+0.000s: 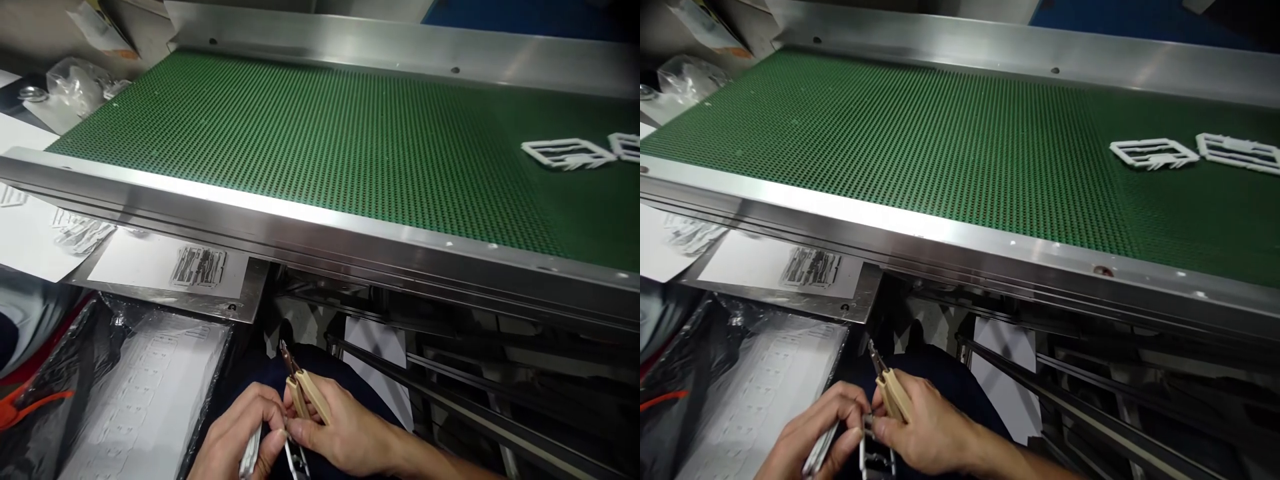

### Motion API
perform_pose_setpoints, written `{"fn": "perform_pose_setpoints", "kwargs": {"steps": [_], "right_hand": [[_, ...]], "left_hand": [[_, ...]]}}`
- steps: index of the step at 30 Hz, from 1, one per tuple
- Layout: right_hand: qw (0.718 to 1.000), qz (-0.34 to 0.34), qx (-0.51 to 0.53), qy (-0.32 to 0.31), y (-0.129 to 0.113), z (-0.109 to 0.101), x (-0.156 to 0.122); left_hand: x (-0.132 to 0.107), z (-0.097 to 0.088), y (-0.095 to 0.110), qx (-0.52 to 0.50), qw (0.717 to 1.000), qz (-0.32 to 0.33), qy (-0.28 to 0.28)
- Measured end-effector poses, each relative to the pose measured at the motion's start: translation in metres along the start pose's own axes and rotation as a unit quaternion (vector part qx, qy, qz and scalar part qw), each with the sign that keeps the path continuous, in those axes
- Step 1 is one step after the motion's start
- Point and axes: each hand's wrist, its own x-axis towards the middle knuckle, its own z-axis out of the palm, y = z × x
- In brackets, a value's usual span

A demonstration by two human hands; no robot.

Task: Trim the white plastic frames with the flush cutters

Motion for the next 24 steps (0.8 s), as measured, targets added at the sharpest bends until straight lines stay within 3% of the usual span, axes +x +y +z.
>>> {"fn": "perform_pose_setpoints", "kwargs": {"steps": [4,8,11,19,24], "right_hand": [[0.988,-0.016,-0.154,0.018,-0.02,-0.026,-0.011],[0.935,-0.055,-0.35,-0.005,-0.039,-0.056,-0.03],[0.895,-0.048,-0.444,-0.017,-0.047,-0.066,-0.042],[0.853,-0.049,-0.518,-0.041,-0.061,-0.064,-0.042],[0.841,-0.058,-0.536,-0.052,-0.067,-0.066,-0.04]], "left_hand": [[0.004,-0.006,0.005,-0.031,0.995,-0.077,-0.048],[0.008,-0.008,0.01,-0.057,0.989,-0.123,-0.055],[0.01,-0.01,0.015,-0.056,0.986,-0.141,-0.062],[0.015,-0.014,0.019,-0.005,0.985,-0.148,-0.085],[0.012,-0.011,0.019,0.033,0.988,-0.136,-0.065]]}}
